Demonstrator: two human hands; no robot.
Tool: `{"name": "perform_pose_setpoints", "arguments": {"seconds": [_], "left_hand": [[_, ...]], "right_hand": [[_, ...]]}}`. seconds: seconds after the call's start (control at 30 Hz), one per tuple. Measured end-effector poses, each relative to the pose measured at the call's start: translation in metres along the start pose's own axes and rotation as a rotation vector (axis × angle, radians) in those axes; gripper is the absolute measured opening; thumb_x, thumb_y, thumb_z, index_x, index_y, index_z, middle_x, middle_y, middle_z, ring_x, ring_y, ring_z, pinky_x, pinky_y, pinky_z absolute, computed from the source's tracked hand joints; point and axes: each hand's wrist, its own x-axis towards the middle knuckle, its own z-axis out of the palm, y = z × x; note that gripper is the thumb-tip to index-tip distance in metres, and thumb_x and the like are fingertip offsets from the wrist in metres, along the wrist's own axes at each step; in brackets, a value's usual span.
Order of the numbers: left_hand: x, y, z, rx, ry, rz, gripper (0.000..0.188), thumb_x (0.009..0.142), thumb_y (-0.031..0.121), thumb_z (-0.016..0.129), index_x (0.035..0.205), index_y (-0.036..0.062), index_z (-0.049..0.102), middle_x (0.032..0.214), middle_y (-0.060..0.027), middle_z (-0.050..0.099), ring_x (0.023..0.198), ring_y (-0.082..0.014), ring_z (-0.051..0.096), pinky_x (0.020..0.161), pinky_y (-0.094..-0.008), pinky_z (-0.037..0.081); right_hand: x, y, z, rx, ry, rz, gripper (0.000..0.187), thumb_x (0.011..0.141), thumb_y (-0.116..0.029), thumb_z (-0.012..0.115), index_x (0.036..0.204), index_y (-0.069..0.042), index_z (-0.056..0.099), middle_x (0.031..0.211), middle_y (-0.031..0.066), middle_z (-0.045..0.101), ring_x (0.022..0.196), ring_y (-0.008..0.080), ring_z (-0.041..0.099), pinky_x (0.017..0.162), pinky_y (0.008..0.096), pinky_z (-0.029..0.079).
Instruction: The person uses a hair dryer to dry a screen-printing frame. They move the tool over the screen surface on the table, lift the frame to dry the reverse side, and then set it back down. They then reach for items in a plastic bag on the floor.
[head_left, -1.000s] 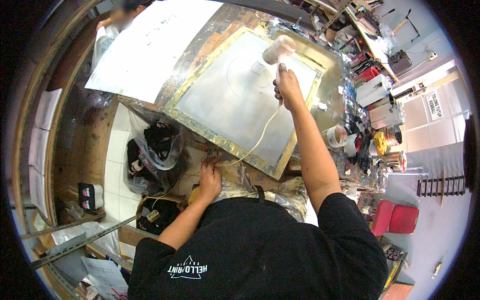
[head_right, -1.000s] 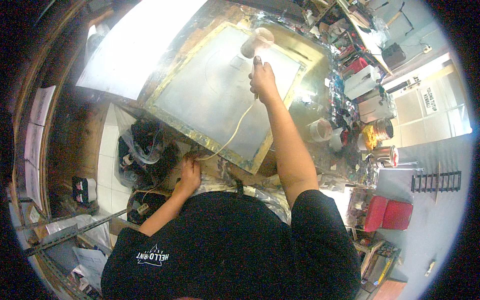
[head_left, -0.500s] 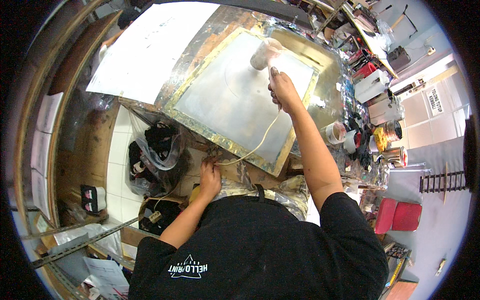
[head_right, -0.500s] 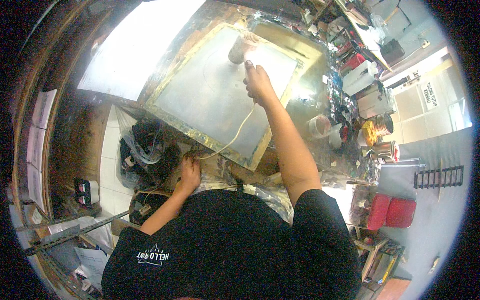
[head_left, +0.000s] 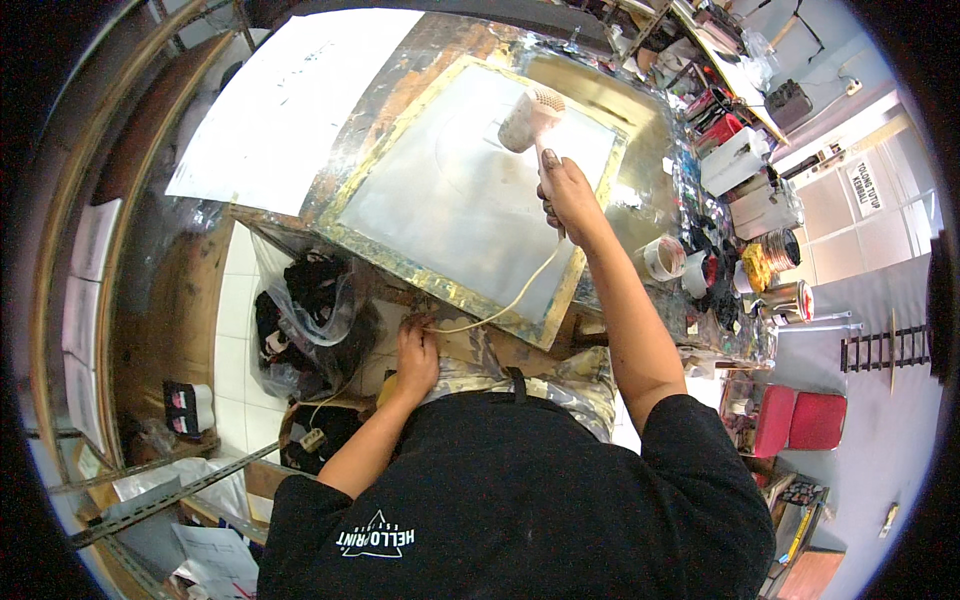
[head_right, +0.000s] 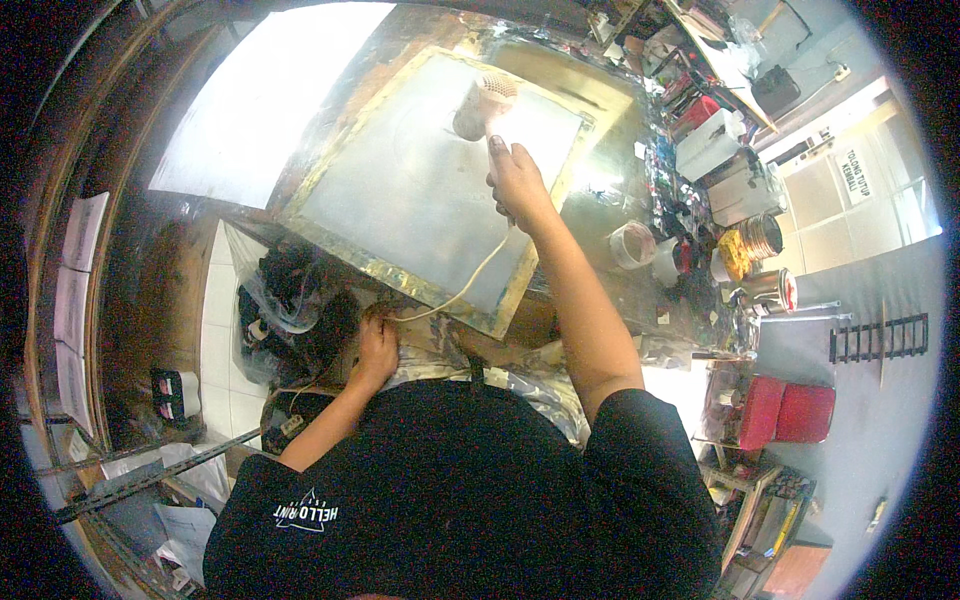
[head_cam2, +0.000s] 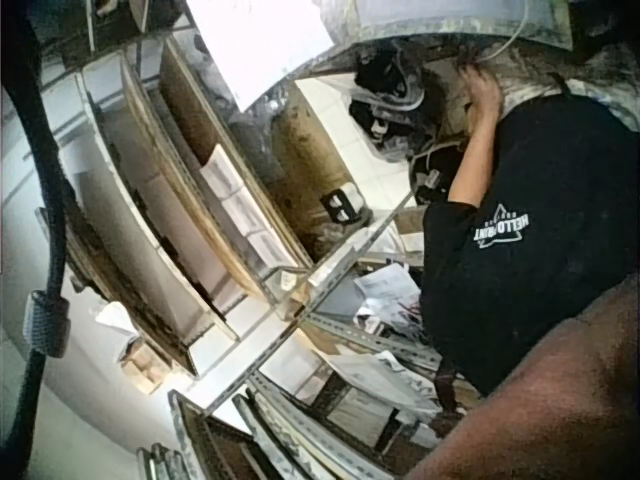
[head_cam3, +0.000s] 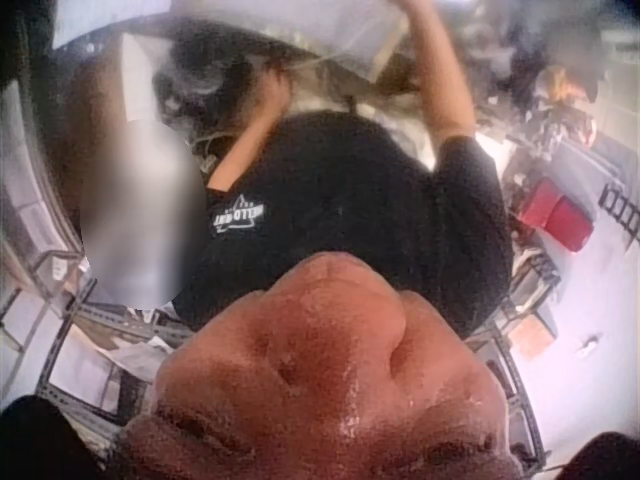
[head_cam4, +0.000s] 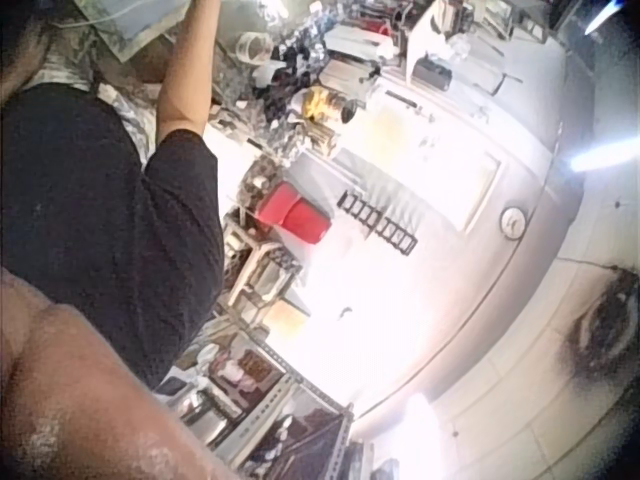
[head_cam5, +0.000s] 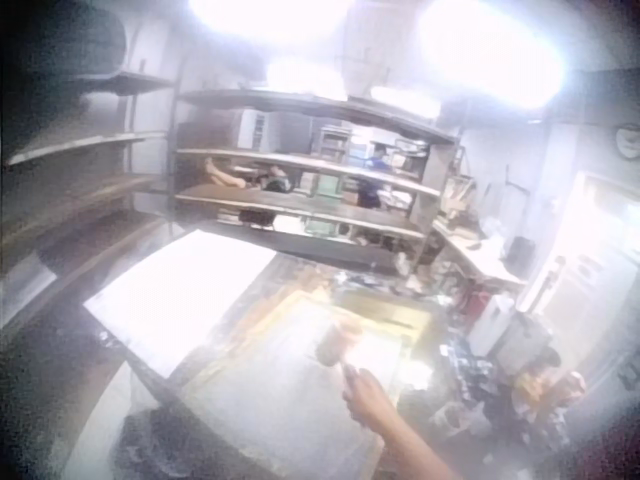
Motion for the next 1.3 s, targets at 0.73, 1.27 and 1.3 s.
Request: {"name": "perform_pose_setpoints", "arguments": {"seconds": [0.73,1.27,1.3], "left_hand": [[-0.001,-0.008,0.004,0.048,0.061,0.039,0.037,0.101,0.022,0.045,0.126,-0.0027,0.055,0.128,-0.0272,0.051,0.119,-0.0453,0.047,0.105,-0.0495,0.037],[-0.002,0.002,-0.001,-0.014,0.084,0.018,0.037,0.102,0.023,0.045,0.128,-0.0017,0.055,0.126,-0.0272,0.052,0.119,-0.0453,0.048,0.105,-0.0484,0.037],[-0.003,0.0,0.0,-0.005,0.084,0.014,0.037,0.102,0.023,0.045,0.128,-0.0015,0.055,0.126,-0.0271,0.052,0.119,-0.0451,0.048,0.105,-0.0483,0.037]], "right_hand": [[0.018,-0.015,0.027,-0.066,0.003,-0.039,0.04,0.104,-0.047,0.044,0.096,-0.008,0.043,0.073,0.002,0.048,0.051,0.0093,0.04,0.041,0.026,0.035],[0.036,-0.017,0.036,0.059,0.071,-0.165,0.043,0.104,-0.051,0.044,0.097,-0.008,0.041,0.074,0.0034,0.048,0.052,0.0096,0.039,0.041,0.0254,0.034],[0.037,-0.017,0.036,0.037,0.063,-0.138,0.043,0.104,-0.05,0.044,0.097,-0.008,0.042,0.074,0.0034,0.048,0.051,0.0096,0.039,0.041,0.0255,0.034]]}}
